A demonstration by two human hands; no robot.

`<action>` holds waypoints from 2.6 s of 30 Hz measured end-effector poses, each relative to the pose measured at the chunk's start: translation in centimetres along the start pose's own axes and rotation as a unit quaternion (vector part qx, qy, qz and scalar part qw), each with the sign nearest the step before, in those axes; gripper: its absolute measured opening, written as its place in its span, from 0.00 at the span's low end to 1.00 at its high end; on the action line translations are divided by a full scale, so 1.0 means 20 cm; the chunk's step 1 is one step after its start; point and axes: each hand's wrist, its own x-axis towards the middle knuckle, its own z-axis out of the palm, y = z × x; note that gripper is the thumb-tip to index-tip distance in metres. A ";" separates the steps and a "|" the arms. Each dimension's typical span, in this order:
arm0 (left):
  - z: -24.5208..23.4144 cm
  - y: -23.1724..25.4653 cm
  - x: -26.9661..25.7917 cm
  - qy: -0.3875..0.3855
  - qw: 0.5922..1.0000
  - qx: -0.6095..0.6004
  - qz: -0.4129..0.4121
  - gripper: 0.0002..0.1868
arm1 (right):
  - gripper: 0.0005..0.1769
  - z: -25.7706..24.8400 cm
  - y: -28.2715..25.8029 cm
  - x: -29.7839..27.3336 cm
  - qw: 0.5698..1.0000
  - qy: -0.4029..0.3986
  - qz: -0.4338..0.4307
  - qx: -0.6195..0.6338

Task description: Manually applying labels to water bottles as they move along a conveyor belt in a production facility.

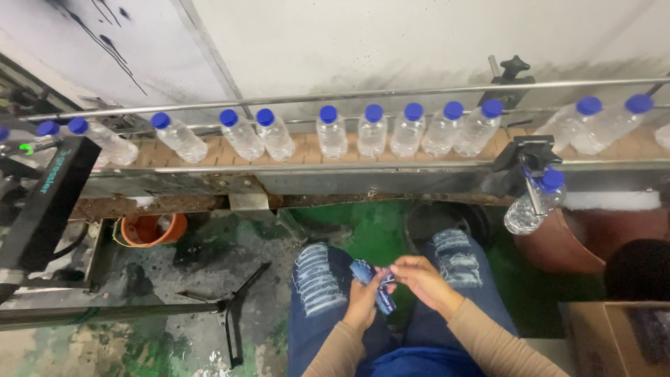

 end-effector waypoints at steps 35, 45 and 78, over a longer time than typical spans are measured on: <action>-0.11 -0.12 0.07 -0.169 0.977 0.030 -0.123 0.07 | 0.43 0.20 -1.38 0.57 0.432 0.121 0.125 -0.885; -0.08 -0.05 0.09 0.072 0.996 -0.048 0.026 0.15 | 0.37 0.16 -0.18 0.14 0.836 0.033 0.161 -0.523; -0.08 -0.06 0.06 -0.159 0.980 -0.073 -0.096 0.22 | 0.24 0.34 -1.37 0.74 0.488 0.023 0.146 -0.860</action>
